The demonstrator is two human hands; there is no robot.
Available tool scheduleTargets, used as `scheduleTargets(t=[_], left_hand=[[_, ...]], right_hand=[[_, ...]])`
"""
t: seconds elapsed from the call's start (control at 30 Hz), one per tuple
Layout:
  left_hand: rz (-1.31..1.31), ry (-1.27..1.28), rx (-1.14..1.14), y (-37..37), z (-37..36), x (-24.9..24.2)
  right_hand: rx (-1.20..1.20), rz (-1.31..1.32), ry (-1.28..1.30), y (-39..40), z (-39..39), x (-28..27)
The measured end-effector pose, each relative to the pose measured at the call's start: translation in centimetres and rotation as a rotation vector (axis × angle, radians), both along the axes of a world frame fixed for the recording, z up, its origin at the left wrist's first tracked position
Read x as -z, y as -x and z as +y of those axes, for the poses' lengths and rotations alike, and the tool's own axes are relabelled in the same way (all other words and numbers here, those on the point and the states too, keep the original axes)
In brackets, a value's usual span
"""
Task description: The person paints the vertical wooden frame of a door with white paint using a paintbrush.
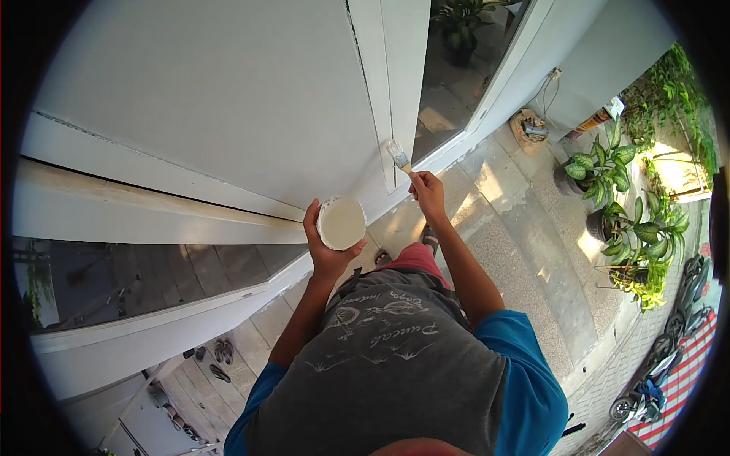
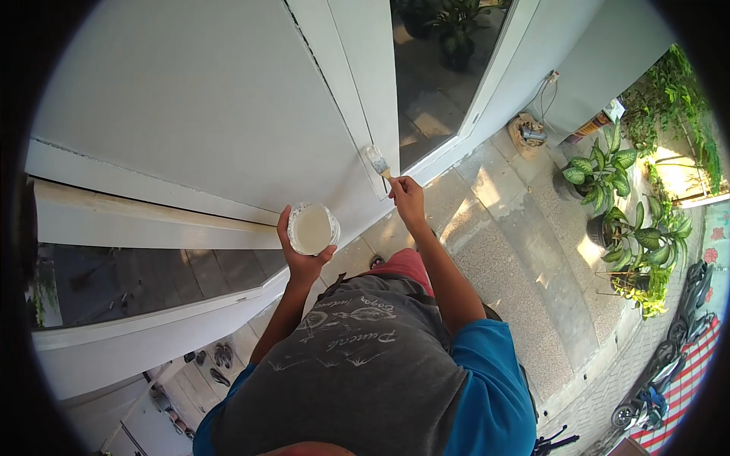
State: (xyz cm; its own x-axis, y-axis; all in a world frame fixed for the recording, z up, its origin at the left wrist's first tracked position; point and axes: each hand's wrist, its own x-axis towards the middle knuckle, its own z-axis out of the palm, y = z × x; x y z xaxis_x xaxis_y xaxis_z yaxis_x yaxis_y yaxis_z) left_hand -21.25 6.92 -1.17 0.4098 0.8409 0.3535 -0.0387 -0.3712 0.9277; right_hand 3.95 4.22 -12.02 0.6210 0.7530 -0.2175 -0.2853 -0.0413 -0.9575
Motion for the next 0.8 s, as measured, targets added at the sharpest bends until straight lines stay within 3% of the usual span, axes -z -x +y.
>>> scheduleTargets(t=[0.17, 0.27, 0.37, 0.5, 0.57, 0.73, 0.8], left_hand=[[-0.030, 0.043, -0.022, -0.5, 0.5, -0.2], [-0.028, 0.045, -0.029, -0.6, 0.5, -0.2], [-0.013, 0.032, -0.031, -0.4, 0.5, 0.1], [0.000, 0.001, -0.032, -0.1, 0.6, 0.5], [-0.029, 0.033, -0.005, -0.1, 0.6, 0.4], [-0.011, 0.040, -0.007, -0.1, 0.5, 0.4], [-0.003, 0.032, -0.003, -0.1, 0.4, 0.5]], right_hand=[[-0.025, -0.155, 0.095, 0.2, 1.1, 1.4], [-0.015, -0.278, 0.263, 0.2, 1.3, 6.1], [-0.047, -0.167, 0.400, 0.4, 0.6, 8.3], [-0.060, -0.031, 0.303, 0.4, 1.2, 2.3], [-0.060, -0.247, 0.225, 0.1, 1.9, -2.0], [0.021, -0.212, -0.070, 0.9, 1.1, -11.7], [0.029, -0.196, -0.170, 0.9, 1.4, -11.0]])
